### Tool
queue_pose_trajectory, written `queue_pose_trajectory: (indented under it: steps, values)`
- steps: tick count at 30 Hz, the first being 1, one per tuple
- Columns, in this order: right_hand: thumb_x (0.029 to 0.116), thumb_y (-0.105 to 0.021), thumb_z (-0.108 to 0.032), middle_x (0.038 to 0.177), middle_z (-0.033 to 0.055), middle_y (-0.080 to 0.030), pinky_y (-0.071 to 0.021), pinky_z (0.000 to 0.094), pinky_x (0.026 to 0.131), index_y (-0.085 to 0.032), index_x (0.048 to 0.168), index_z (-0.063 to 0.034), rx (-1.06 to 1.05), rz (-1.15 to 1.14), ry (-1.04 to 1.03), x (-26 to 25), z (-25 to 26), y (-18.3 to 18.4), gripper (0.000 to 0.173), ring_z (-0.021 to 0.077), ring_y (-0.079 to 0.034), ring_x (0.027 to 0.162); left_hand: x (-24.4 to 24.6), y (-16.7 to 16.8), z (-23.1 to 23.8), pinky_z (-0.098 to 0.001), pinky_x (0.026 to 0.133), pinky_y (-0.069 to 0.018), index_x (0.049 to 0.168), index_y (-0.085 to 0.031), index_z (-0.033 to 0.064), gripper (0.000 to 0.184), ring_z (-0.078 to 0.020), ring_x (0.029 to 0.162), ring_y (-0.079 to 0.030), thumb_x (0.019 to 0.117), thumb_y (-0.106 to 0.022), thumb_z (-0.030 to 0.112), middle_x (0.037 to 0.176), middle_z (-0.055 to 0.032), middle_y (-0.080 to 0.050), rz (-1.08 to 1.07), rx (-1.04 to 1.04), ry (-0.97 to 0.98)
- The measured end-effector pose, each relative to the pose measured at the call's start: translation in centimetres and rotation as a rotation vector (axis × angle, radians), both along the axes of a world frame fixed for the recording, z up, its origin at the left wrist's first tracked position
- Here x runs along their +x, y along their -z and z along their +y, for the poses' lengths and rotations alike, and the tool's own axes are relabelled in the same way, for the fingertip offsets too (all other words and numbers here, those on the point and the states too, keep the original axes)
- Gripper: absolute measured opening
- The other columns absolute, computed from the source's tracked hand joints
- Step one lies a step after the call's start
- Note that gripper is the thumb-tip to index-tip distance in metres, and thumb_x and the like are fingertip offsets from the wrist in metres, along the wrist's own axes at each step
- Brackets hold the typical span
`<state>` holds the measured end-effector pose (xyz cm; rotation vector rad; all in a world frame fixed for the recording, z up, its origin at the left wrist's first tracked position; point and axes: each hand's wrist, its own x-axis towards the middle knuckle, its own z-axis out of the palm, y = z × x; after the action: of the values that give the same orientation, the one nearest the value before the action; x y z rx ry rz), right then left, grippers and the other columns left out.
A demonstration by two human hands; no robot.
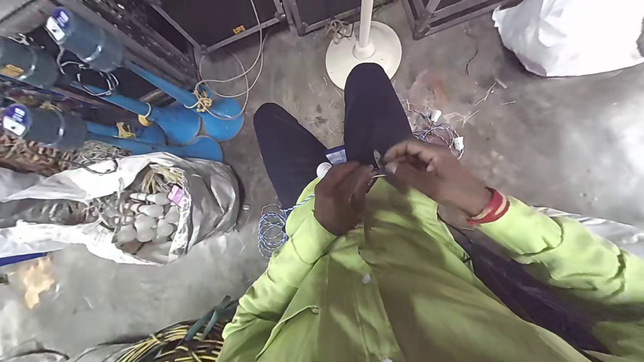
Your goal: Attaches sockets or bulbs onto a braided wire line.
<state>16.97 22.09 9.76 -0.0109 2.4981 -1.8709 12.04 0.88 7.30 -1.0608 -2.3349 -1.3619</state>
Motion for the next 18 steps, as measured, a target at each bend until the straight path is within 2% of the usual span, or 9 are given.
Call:
queue_pose_trajectory:
  steps: [2, 4, 6, 7, 9, 11, 14, 18]
  values:
    - [0.0953, -0.065, -0.023, 0.110, 0.0005, -0.071, -0.0599, 0.0243, 0.081, -0.071, 0.119, -0.0078, 0.093, 0.101, -0.084, 0.3, 0.1, 0.4, 0.029, 0.0058, -0.068, 0.095, 0.1, -0.1, 0.0, -0.0307, 0.089, -0.0600, 0.102, -0.077, -0.0020, 0.014, -0.0198, 0.097, -0.072, 0.0941, -0.071, 0.008, 0.100, -0.0154, -0.074, -0.034, 0.018, -0.007]
    - [0.0910, -0.071, -0.025, 0.112, 0.0044, -0.069, -0.0578, 0.0236, 0.086, -0.076, 0.114, -0.0083, 0.180, 0.193, -0.086, 0.4, -0.1, 0.9, 0.029, 0.0072, -0.066, 0.101, 0.2, -0.1, 0.0, -0.0306, 0.089, -0.0600, 0.102, -0.078, -0.0019, 0.013, -0.0188, 0.097, -0.072, 0.0931, -0.072, 0.006, 0.101, -0.0150, -0.074, -0.061, 0.040, -0.014]
    - [0.0896, -0.075, -0.025, 0.113, 0.0086, -0.063, -0.0586, 0.0235, 0.082, -0.077, 0.113, -0.0079, 0.189, 0.215, -0.004, 0.5, -0.6, 1.0, 0.029, 0.0091, -0.064, 0.097, 0.2, -0.1, -0.1, -0.0296, 0.088, -0.0603, 0.101, -0.078, -0.0021, 0.013, -0.0179, 0.096, -0.072, 0.0927, -0.071, 0.005, 0.101, -0.0150, -0.074, -0.070, 0.067, -0.017]
    - [0.0889, -0.076, -0.024, 0.114, 0.0101, -0.062, -0.0589, 0.0229, 0.078, -0.075, 0.117, -0.0069, 0.188, 0.197, 0.045, 0.6, -0.8, 0.9, 0.033, 0.0089, -0.064, 0.093, 0.1, -0.1, -0.1, -0.0289, 0.088, -0.0603, 0.100, -0.078, -0.0021, 0.013, -0.0174, 0.095, -0.073, 0.0923, -0.071, 0.005, 0.100, -0.0151, -0.075, -0.069, 0.083, -0.019]
    - [0.0877, -0.075, -0.022, 0.116, 0.0086, -0.066, -0.0599, 0.0234, 0.078, -0.068, 0.127, -0.0051, 0.183, 0.101, 0.091, 0.7, -0.9, 0.3, 0.043, 0.0073, -0.068, 0.090, 0.1, -0.1, 0.0, -0.0287, 0.088, -0.0602, 0.100, -0.078, -0.0020, 0.013, -0.0173, 0.095, -0.073, 0.0922, -0.072, 0.005, 0.100, -0.0150, -0.075, -0.076, 0.094, -0.015]
    - [0.0871, -0.072, -0.016, 0.112, 0.0044, -0.073, -0.0599, 0.0229, 0.082, -0.065, 0.130, -0.0044, 0.155, 0.014, 0.104, 0.6, -1.1, -0.2, 0.045, 0.0042, -0.070, 0.090, 0.1, -0.3, -0.1, -0.0292, 0.088, -0.0603, 0.100, -0.078, -0.0016, 0.012, -0.0170, 0.096, -0.073, 0.0919, -0.073, 0.006, 0.100, -0.0140, -0.075, -0.097, 0.091, 0.010]
    - [0.0857, -0.068, -0.008, 0.110, 0.0048, -0.074, -0.0596, 0.0219, 0.081, -0.068, 0.127, -0.0028, 0.131, 0.014, 0.144, 0.6, -1.6, -0.1, 0.042, 0.0032, -0.070, 0.089, 0.1, -0.3, 0.1, -0.0292, 0.087, -0.0603, 0.100, -0.078, -0.0018, 0.012, -0.0174, 0.096, -0.072, 0.0907, -0.075, 0.006, 0.099, -0.0139, -0.074, -0.086, 0.115, 0.033]
    - [0.0851, -0.065, -0.003, 0.101, 0.0028, -0.075, -0.0579, 0.0186, 0.072, -0.071, 0.118, -0.0021, 0.085, 0.067, 0.205, 0.7, -2.2, -0.1, 0.034, 0.0007, -0.068, 0.080, 0.0, -0.3, 0.3, -0.0270, 0.085, -0.0589, 0.097, -0.078, -0.0011, 0.010, -0.0168, 0.094, -0.068, 0.0896, -0.076, 0.006, 0.104, -0.0155, -0.070, -0.045, 0.136, 0.011]
